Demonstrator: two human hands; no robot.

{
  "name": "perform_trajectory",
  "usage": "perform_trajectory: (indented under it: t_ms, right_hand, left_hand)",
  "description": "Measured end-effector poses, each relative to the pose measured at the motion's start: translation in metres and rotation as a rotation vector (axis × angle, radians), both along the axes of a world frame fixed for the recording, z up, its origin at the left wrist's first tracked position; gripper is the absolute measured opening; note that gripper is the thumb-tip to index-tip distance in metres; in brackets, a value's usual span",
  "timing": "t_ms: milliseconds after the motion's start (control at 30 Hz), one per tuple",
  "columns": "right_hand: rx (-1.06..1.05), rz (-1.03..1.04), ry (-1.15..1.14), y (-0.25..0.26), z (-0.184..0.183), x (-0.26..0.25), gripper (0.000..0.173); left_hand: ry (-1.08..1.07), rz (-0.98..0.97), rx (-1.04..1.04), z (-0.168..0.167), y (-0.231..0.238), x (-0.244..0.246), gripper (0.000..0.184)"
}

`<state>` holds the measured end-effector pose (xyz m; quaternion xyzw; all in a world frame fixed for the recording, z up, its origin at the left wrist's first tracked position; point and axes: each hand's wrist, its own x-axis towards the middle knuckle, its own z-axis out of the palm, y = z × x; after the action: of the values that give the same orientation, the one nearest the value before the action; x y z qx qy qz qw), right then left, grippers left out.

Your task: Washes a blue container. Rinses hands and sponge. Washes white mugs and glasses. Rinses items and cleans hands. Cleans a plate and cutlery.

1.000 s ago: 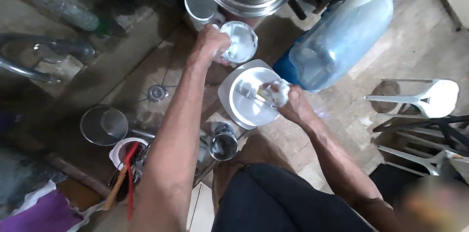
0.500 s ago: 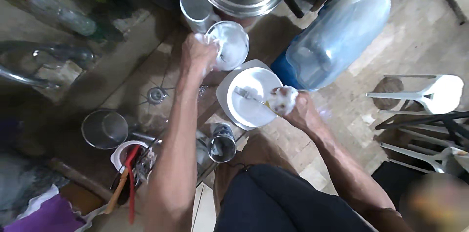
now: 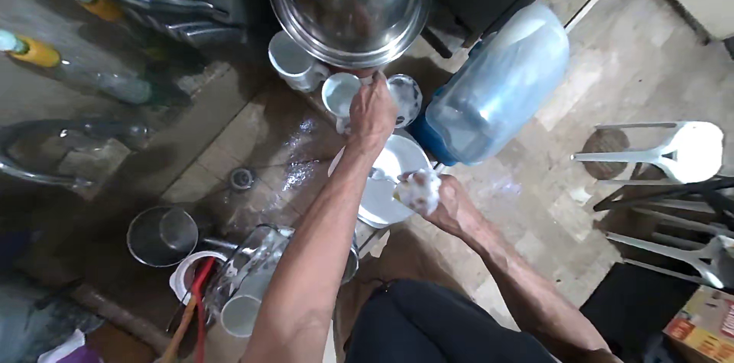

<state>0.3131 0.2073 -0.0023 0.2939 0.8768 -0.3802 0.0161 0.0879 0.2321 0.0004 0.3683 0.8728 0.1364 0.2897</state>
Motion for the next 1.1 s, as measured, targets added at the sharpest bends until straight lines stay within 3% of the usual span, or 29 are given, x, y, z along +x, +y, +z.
perform_trajectory:
  t_ms: [300, 633, 767, 933, 1100]
  right_hand:
    - [-0.047, 0.034, -0.005, 0.007, -0.002, 0.008, 0.036]
    - [-0.083, 0.008, 0.051, 0.024, 0.008, 0.021, 0.044]
    - [0.007, -0.015, 0.081, 0.020, 0.008, 0.017, 0.046]
    - [0.200, 0.095, -0.014, 0.010, -0.005, -0.007, 0.055]
    - [0.193, 0.179, -0.280, -0.009, -0.031, -0.036, 0.033]
  left_hand:
    - [-0.021, 0.032, -0.087, -0.020, 0.033, 0.013, 0.065]
    - [-0.122, 0.084, 0.036, -0.046, 0.039, 0.010, 0.071]
    - [-0.243, 0.004, 0.013, -0.023, 0.009, 0.004, 0.073]
    - [-0.241, -0.096, 0.118, -0.007, -0.062, -0.019, 0.039]
    - [-0.201, -0.055, 0.075, -0.008, -0.130, -0.033, 0.025]
